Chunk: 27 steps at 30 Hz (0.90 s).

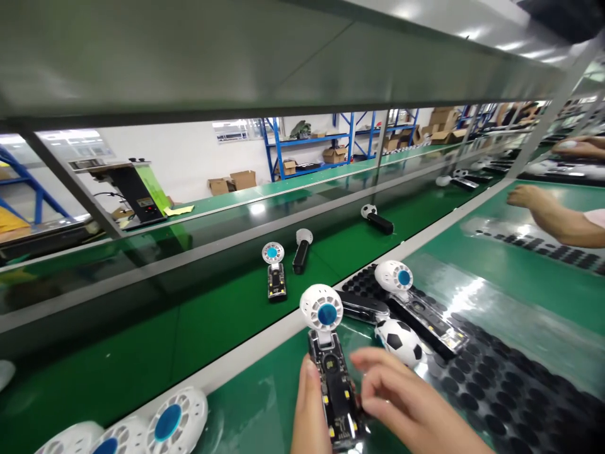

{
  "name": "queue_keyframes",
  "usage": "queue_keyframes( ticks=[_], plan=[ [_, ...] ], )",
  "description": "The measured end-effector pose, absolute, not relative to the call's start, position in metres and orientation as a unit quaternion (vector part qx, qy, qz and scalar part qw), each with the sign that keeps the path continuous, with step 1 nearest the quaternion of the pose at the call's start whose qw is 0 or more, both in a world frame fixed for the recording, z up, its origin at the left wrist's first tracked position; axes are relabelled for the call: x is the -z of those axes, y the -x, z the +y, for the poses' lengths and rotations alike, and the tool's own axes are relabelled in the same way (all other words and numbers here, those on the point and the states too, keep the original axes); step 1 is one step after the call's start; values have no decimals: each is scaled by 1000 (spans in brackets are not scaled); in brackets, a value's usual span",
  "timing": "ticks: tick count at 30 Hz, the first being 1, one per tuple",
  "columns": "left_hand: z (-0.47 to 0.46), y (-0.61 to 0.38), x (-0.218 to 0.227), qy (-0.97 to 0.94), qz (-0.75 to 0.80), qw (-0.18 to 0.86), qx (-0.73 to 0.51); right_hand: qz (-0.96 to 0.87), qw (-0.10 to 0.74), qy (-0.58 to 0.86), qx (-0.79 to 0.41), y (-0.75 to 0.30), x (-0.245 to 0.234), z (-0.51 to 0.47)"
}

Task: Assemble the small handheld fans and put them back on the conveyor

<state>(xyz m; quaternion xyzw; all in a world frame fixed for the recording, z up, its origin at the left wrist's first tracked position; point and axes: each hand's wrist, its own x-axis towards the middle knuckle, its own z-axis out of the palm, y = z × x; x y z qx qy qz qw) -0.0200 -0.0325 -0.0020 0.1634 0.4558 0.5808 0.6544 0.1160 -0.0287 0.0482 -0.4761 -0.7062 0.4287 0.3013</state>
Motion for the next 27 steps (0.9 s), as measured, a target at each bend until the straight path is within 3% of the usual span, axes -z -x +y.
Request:
queue_keyframes(
  ticks=[16, 27],
  plan=[
    [-39, 18, -7, -225, 531, 618, -534, -729, 231, 523, -377, -89, -79, -3],
    [-36, 15, -3, -182, 532, 585, -584, -750, 282, 490, -343, -85, -64, -5]
  ],
)
